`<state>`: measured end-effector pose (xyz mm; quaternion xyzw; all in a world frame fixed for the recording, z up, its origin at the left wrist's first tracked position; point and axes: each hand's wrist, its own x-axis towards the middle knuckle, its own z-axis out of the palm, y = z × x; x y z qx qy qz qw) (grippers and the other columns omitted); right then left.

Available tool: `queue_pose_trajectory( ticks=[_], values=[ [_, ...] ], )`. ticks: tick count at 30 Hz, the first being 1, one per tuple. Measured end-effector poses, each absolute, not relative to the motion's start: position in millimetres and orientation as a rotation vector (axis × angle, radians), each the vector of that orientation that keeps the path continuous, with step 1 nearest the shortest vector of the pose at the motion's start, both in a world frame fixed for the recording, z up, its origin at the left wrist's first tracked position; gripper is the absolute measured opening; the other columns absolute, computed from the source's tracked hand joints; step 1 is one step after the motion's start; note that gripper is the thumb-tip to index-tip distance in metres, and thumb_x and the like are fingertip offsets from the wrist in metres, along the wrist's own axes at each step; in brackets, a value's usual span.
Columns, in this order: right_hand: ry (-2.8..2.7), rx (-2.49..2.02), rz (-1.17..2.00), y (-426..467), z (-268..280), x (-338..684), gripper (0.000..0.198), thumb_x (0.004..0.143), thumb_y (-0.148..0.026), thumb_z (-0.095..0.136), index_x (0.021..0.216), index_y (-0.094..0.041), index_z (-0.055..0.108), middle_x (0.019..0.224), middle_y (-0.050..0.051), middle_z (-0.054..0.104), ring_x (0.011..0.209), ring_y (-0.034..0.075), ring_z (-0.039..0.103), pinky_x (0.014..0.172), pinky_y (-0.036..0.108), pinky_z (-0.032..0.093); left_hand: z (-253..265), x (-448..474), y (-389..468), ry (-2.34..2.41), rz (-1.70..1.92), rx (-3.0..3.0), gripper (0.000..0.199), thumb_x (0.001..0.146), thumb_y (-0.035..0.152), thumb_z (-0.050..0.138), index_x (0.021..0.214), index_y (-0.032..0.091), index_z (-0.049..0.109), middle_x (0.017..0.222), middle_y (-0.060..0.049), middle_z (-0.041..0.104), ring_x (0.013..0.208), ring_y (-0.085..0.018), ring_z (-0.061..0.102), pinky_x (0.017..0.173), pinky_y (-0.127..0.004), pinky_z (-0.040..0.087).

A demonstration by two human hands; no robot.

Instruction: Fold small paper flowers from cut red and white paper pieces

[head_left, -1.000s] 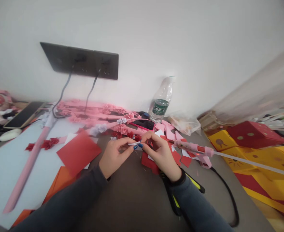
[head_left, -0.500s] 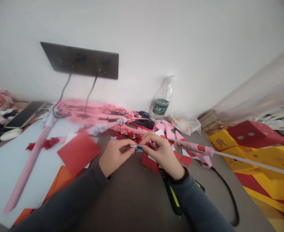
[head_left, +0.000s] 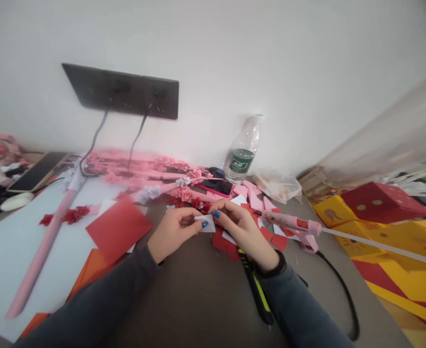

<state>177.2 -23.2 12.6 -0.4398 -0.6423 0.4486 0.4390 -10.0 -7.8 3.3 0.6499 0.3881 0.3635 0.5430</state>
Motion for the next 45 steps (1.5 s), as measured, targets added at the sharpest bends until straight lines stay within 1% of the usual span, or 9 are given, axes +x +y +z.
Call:
queue_pose_trajectory(
  ticks=[8,12,16,19,24,36,39,42,45],
  values=[
    [-1.557,-1.123,1.252,-23.1,8.3,177.6,0.034,0.087,-0.051,0.066,0.077,-0.019,0.061,0.07,-0.001,0.056,0.062,0.013,0.048,0.056,0.025,0.038,4.1,-8.8,-11.0,0.858,0.857,1.532,0.011,0.083,0.021,0.064,0.086,0.017,0.074,0.082,-0.004,0.077,0.075,-0.019,0.072,0.07,-0.027,0.056],
    [-1.487,-1.059,1.318,-22.4,4.4,177.9,0.032,0.088,-0.051,0.064,0.079,-0.02,0.06,0.069,-0.002,0.055,0.059,0.013,0.05,0.055,0.025,0.041,2.9,-9.4,-11.8,0.836,0.86,1.567,0.01,0.084,0.02,0.064,0.087,0.017,0.073,0.086,-0.005,0.078,0.079,-0.019,0.072,0.072,-0.026,0.056],
    [-1.558,-1.075,0.767,-26.4,7.8,175.1,0.012,0.094,-0.032,0.058,0.09,-0.022,0.065,0.084,0.004,0.064,0.076,0.018,0.06,0.069,0.032,0.049,0.5,-10.4,-9.8,0.924,0.927,1.499,0.011,0.082,0.023,0.065,0.087,0.016,0.071,0.084,-0.005,0.078,0.074,-0.018,0.072,0.07,-0.026,0.056],
    [-1.758,-1.014,0.317,-30.2,11.2,173.3,0.016,0.095,-0.017,0.055,0.094,-0.023,0.069,0.101,0.008,0.066,0.097,0.023,0.064,0.083,0.039,0.049,0.6,-10.9,-8.5,0.962,0.967,1.469,0.012,0.081,0.024,0.066,0.087,0.015,0.072,0.08,-0.005,0.077,0.07,-0.017,0.071,0.068,-0.026,0.056],
    [-1.939,-0.988,-0.056,-30.5,11.2,171.1,0.014,0.09,-0.015,0.066,0.1,-0.024,0.072,0.105,0.01,0.071,0.093,0.025,0.066,0.082,0.044,0.047,2.7,-11.3,-9.6,0.957,1.019,1.45,0.013,0.081,0.025,0.066,0.086,0.015,0.073,0.077,-0.003,0.076,0.066,-0.015,0.069,0.065,-0.023,0.055],
    [-1.799,-0.94,0.521,-31.4,13.8,168.2,0.015,0.091,-0.016,0.063,0.098,-0.023,0.074,0.097,0.007,0.071,0.091,0.021,0.067,0.08,0.036,0.055,-2.6,-8.9,-17.4,0.906,1.177,1.433,0.004,0.082,0.022,0.069,0.084,0.018,0.071,0.081,-0.001,0.076,0.073,-0.013,0.07,0.068,-0.02,0.054],
    [-1.734,-0.916,0.629,-32.1,14.1,167.2,0.015,0.091,-0.016,0.063,0.097,-0.023,0.075,0.097,0.007,0.071,0.093,0.021,0.067,0.082,0.036,0.055,-1.6,-6.8,-19.7,0.922,1.2,1.412,0.004,0.081,0.02,0.07,0.082,0.018,0.068,0.076,0.001,0.074,0.068,-0.012,0.068,0.063,-0.019,0.052],
    [-1.695,-0.916,0.712,-33.2,15.1,166.3,0.013,0.091,-0.019,0.063,0.097,-0.024,0.075,0.098,0.007,0.071,0.094,0.022,0.067,0.084,0.037,0.055,-1.2,-6.0,-21.2,0.95,1.291,1.327,0.02,0.076,0.017,0.073,0.072,0.019,0.054,0.065,0.005,0.068,0.056,-0.009,0.062,0.052,-0.016,0.046],
    [-1.672,-0.914,0.798,-34.1,16.8,166.7,0.013,0.092,-0.025,0.064,0.096,-0.024,0.075,0.098,0.008,0.071,0.094,0.022,0.067,0.085,0.038,0.054,-3.0,-7.2,-22.3,0.948,1.342,1.304,0.035,0.075,0.015,0.075,0.066,0.02,0.041,0.068,0.004,0.069,0.057,-0.009,0.063,0.053,-0.016,0.047]
  ],
)
